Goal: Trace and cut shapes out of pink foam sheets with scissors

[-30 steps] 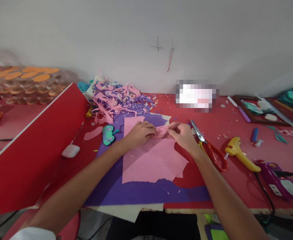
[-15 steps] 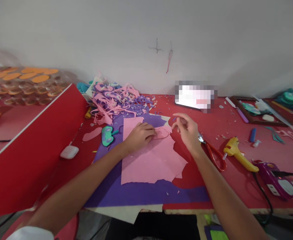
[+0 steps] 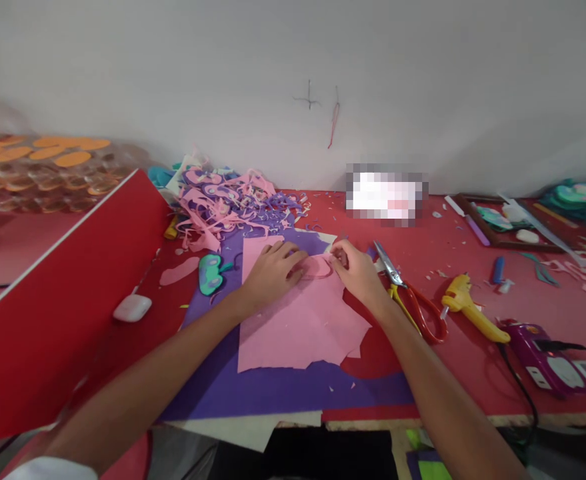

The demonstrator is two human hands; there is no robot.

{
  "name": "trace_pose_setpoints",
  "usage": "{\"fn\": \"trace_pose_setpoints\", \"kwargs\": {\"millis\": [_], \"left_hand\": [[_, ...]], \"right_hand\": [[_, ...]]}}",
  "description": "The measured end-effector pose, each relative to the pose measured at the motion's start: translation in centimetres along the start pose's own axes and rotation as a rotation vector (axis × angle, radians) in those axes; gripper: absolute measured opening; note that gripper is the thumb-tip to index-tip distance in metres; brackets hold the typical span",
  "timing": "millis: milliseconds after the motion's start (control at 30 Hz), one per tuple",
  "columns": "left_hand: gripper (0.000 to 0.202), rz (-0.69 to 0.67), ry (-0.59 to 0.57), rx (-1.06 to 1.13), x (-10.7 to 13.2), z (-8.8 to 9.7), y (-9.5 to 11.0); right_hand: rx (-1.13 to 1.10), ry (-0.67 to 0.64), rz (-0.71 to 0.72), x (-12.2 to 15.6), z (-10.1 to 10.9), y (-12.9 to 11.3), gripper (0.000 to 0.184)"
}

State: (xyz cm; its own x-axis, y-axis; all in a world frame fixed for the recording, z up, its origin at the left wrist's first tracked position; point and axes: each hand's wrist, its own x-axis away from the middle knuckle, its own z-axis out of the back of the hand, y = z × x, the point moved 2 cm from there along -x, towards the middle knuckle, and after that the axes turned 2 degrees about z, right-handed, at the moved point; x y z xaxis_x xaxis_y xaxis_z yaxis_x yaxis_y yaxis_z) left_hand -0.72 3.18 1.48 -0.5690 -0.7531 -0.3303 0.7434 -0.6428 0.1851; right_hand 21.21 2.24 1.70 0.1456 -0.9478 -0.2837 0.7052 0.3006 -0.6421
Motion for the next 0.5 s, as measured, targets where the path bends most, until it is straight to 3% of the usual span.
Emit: {"fn": "trace_pose_setpoints", "kwargs": {"millis": [500], "left_hand": [[0.036,0.067,0.024,0.035,0.01,-0.08,-0.34]], "right_hand": [[-0.009,-0.004,0.022,0.04,-0.22,0.25,0.011]]}}
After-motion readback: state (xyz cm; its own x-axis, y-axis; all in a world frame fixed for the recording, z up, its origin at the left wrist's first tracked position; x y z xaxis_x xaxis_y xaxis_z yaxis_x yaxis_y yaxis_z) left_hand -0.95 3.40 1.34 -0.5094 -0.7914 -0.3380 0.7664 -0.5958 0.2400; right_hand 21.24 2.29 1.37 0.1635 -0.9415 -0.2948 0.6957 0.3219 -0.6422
